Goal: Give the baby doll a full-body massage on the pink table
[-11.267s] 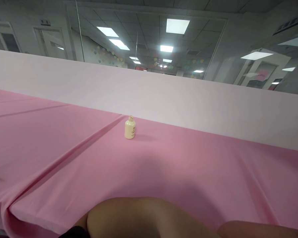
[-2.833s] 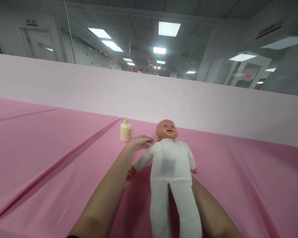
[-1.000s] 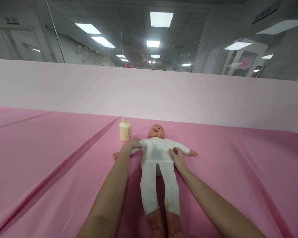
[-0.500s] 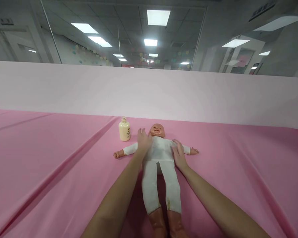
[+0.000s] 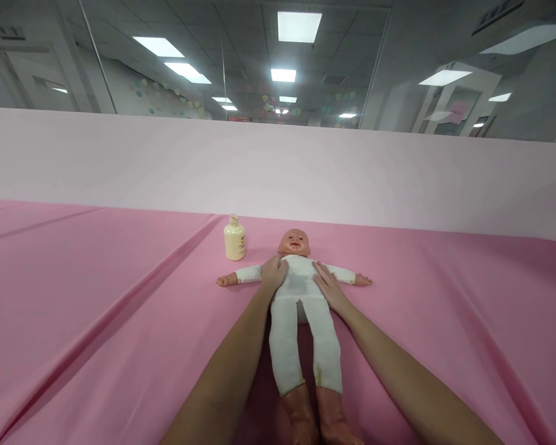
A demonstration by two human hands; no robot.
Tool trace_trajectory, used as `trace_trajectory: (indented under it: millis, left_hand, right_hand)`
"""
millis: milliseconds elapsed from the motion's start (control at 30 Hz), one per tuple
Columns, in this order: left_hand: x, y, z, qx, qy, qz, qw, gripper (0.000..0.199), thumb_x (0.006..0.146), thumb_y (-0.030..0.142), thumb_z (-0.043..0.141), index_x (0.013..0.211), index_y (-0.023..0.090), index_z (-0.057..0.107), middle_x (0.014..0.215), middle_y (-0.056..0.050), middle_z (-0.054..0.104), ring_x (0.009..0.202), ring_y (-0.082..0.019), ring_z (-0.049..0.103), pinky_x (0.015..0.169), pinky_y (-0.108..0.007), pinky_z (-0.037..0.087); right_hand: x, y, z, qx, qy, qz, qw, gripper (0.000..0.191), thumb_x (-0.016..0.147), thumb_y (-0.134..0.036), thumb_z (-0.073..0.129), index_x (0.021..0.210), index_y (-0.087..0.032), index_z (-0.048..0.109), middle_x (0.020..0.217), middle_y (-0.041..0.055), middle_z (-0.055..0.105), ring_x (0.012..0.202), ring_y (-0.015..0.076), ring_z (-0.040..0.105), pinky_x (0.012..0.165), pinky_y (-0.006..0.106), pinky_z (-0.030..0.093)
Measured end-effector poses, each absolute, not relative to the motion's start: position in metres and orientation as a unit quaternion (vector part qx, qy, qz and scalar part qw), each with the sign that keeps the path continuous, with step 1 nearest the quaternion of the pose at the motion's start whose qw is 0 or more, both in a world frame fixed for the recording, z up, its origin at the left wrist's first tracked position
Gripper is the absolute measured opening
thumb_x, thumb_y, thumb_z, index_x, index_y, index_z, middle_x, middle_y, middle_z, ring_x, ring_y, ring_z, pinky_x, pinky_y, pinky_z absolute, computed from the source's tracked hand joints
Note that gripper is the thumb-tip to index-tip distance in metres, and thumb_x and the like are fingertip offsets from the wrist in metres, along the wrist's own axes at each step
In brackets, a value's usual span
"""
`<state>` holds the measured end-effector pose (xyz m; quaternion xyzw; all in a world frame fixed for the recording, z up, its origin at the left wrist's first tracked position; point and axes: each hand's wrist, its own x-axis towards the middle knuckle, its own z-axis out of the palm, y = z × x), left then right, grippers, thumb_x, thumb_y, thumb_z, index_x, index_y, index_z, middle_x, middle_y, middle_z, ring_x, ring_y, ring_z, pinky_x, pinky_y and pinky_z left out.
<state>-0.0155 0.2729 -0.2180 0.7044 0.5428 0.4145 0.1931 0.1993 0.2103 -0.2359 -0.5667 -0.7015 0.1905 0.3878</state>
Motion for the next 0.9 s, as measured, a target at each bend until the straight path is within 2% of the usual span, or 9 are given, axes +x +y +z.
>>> trace_trajectory:
  millis: [167, 333, 400, 533, 667, 800, 900]
  left_hand:
    - [-0.023, 0.273, -0.223, 0.678, 0.486, 0.481, 0.271, 0.028, 0.088, 0.026, 0.042, 0.108, 0.021, 0.062, 0.111, -0.005, 0.066, 0.106, -0.02, 0.057, 0.094, -0.031, 0.041]
    - [-0.024, 0.274, -0.226, 0.642, 0.474, 0.512, 0.318, 0.026, 0.084, 0.02, 0.043, 0.101, 0.022, 0.062, 0.108, -0.003, 0.066, 0.103, -0.018, 0.058, 0.093, -0.03, 0.042]
    - [-0.023, 0.276, -0.227, 0.631, 0.482, 0.513, 0.325, 0.022, 0.083, 0.02, 0.044, 0.096, 0.022, 0.062, 0.103, -0.002, 0.067, 0.099, -0.018, 0.059, 0.091, -0.029, 0.043]
    - [-0.023, 0.278, -0.227, 0.628, 0.469, 0.527, 0.329, 0.017, 0.085, 0.024, 0.045, 0.088, 0.021, 0.061, 0.097, -0.002, 0.067, 0.096, -0.016, 0.059, 0.09, -0.028, 0.043]
    - [-0.024, 0.279, -0.226, 0.615, 0.445, 0.548, 0.352, 0.02, 0.086, 0.035, 0.047, 0.084, 0.02, 0.06, 0.089, -0.001, 0.065, 0.089, -0.016, 0.059, 0.085, -0.026, 0.044]
    - [-0.025, 0.28, -0.226, 0.598, 0.422, 0.568, 0.377, 0.023, 0.085, 0.039, 0.049, 0.081, 0.019, 0.059, 0.083, -0.001, 0.063, 0.084, -0.014, 0.057, 0.081, -0.024, 0.044]
    - [-0.025, 0.283, -0.227, 0.589, 0.416, 0.571, 0.393, 0.023, 0.083, 0.04, 0.052, 0.078, 0.018, 0.058, 0.08, 0.0, 0.062, 0.081, -0.014, 0.057, 0.079, -0.024, 0.045]
  right_hand:
    - [0.2, 0.209, -0.237, -0.567, -0.688, 0.197, 0.408, 0.055, 0.094, -0.056, 0.036, 0.142, -0.029, 0.042, 0.151, 0.0022, 0.03, 0.142, 0.0216, 0.021, 0.118, 0.05, 0.003]
    - [0.199, 0.207, -0.226, -0.563, -0.686, 0.159, 0.431, 0.047, 0.092, -0.046, 0.041, 0.131, -0.024, 0.054, 0.143, 0.005, 0.043, 0.135, 0.0228, 0.036, 0.116, 0.047, 0.021]
    - [0.194, 0.207, -0.214, -0.56, -0.7, 0.123, 0.426, 0.042, 0.091, -0.04, 0.043, 0.125, -0.023, 0.058, 0.14, 0.0059, 0.046, 0.134, 0.0243, 0.037, 0.114, 0.047, 0.025]
    - [0.168, 0.21, -0.189, -0.516, -0.761, 0.036, 0.392, 0.04, 0.09, -0.029, 0.043, 0.127, -0.021, 0.056, 0.142, 0.0069, 0.044, 0.137, 0.0258, 0.032, 0.114, 0.05, 0.024]
    - [0.139, 0.216, -0.18, -0.44, -0.845, -0.017, 0.304, 0.043, 0.088, -0.016, 0.04, 0.129, -0.019, 0.053, 0.142, 0.0069, 0.043, 0.135, 0.0229, 0.033, 0.113, 0.045, 0.026]
    - [0.125, 0.224, -0.175, -0.436, -0.867, -0.036, 0.238, 0.033, 0.084, -0.01, 0.043, 0.11, -0.017, 0.062, 0.117, 0.0077, 0.061, 0.114, 0.0221, 0.052, 0.102, 0.037, 0.037]
    - [0.116, 0.233, -0.165, -0.479, -0.854, -0.057, 0.191, 0.02, 0.085, -0.013, 0.046, 0.091, -0.016, 0.065, 0.094, 0.0075, 0.065, 0.094, 0.0223, 0.058, 0.089, 0.033, 0.043]
